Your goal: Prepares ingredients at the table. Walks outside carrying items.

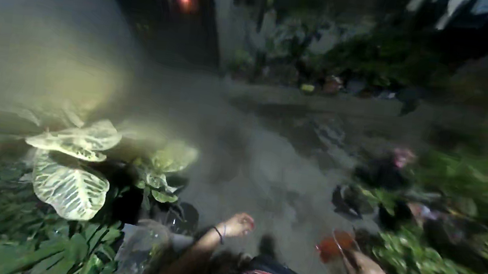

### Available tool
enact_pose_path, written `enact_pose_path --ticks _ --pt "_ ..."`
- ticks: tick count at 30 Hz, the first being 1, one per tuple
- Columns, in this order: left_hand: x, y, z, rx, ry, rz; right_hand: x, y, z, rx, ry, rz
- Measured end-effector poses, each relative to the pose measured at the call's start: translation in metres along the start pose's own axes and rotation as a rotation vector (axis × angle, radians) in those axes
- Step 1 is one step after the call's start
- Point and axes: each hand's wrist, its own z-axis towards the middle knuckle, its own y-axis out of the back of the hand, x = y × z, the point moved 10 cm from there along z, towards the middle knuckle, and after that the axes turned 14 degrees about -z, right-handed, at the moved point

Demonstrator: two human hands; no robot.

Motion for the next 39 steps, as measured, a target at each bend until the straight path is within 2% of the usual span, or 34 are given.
enact_pose_path --ticks 5,9,12,16,19,22,24,27,30,33,36,39 --pt "-0.061 0.06 0.047 -0.065 -0.122 -0.043 0.017 -0.015 0.118 0.114 0.059 0.003" --pt "-0.072 0.117 0.061 -0.2 -0.174 -0.18 0.05 -0.036 0.222 0.096 0.21 0.018" --pt "-0.069 0.163 0.073 -0.233 -0.152 -0.171 0.09 -0.073 0.297 0.127 0.3 0.045" --pt "-0.054 0.252 0.092 -0.545 -0.225 -0.384 0.159 -0.143 0.411 0.176 0.458 0.079" --pt "-0.035 0.303 0.115 -0.787 -0.249 -0.533 0.217 -0.203 0.492 0.182 0.615 0.13" --pt "-0.033 0.333 0.146 -0.958 -0.091 -0.424 0.292 -0.238 0.559 0.181 0.782 0.195" --pt "-0.053 0.342 0.161 -0.906 -0.011 -0.301 0.35 -0.249 0.589 0.182 0.877 0.233" --pt "-0.072 0.377 0.186 -0.82 -0.064 -0.273 0.444 -0.252 0.627 0.182 0.996 0.253" --pt "-0.052 0.436 0.2 -0.925 -0.13 -0.596 0.535 -0.27 0.654 0.295 1.084 0.261" --pt "-0.048 0.522 0.19 -1.15 -0.181 -1.0 0.62 -0.28 0.666 0.329 1.145 0.295" --pt "-0.082 0.621 0.172 -1.292 -0.346 -1.135 0.684 -0.282 0.673 0.304 1.235 0.337" --pt "-0.087 0.726 0.165 -1.363 -0.499 -1.257 0.744 -0.283 0.686 0.249 1.338 0.311"
